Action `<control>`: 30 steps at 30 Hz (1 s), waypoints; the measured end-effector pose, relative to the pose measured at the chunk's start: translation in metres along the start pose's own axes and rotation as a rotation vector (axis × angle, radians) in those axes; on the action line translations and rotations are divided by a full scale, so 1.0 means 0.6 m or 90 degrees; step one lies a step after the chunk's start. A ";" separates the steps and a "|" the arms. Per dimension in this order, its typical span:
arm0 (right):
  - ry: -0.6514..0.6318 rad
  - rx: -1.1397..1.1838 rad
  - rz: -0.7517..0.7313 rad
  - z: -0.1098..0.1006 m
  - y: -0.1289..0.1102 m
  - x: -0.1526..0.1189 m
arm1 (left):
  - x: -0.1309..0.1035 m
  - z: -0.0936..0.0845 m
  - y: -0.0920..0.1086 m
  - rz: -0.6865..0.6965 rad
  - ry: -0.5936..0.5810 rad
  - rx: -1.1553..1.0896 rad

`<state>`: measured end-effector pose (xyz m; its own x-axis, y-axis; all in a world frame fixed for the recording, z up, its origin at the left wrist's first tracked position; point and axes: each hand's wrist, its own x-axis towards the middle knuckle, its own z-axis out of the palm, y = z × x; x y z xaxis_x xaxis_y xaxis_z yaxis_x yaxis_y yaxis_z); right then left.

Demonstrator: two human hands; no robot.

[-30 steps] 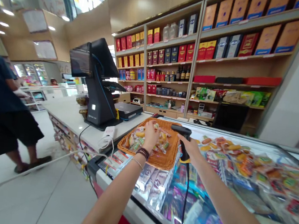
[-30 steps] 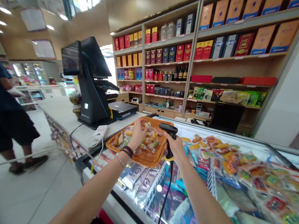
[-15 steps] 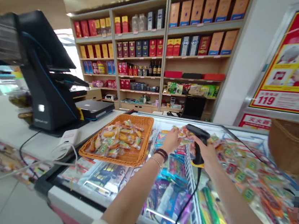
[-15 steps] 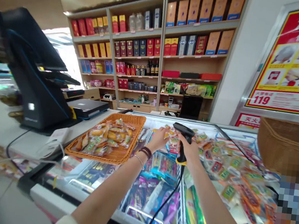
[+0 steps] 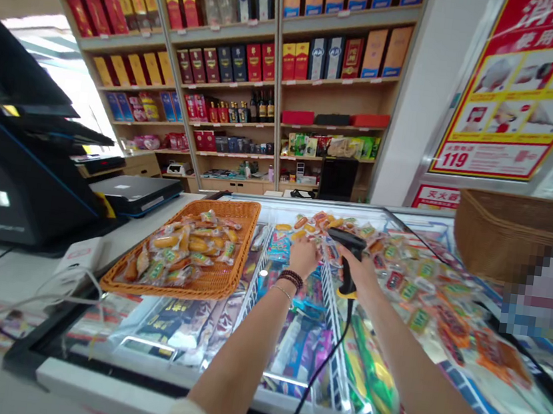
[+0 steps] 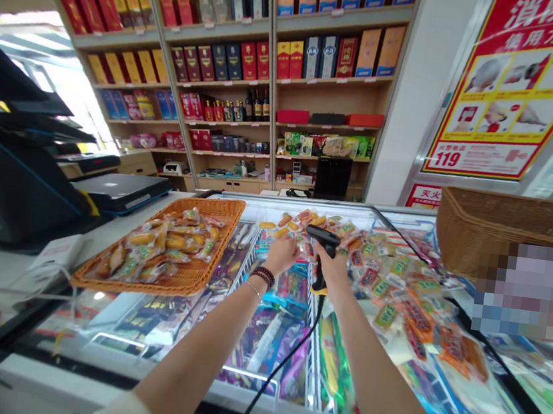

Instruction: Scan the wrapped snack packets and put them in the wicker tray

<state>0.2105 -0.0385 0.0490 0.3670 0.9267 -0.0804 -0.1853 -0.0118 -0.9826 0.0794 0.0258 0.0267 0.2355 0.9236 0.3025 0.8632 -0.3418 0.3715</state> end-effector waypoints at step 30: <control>-0.160 -0.073 -0.133 0.010 -0.009 -0.064 | -0.036 -0.054 -0.065 -0.355 0.120 -1.221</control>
<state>0.1920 -0.0715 0.0583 0.1471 0.9769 0.1551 -0.0212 0.1599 -0.9869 0.0261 0.0137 0.0342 0.0100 0.9911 -0.1327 -0.7272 0.0983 0.6793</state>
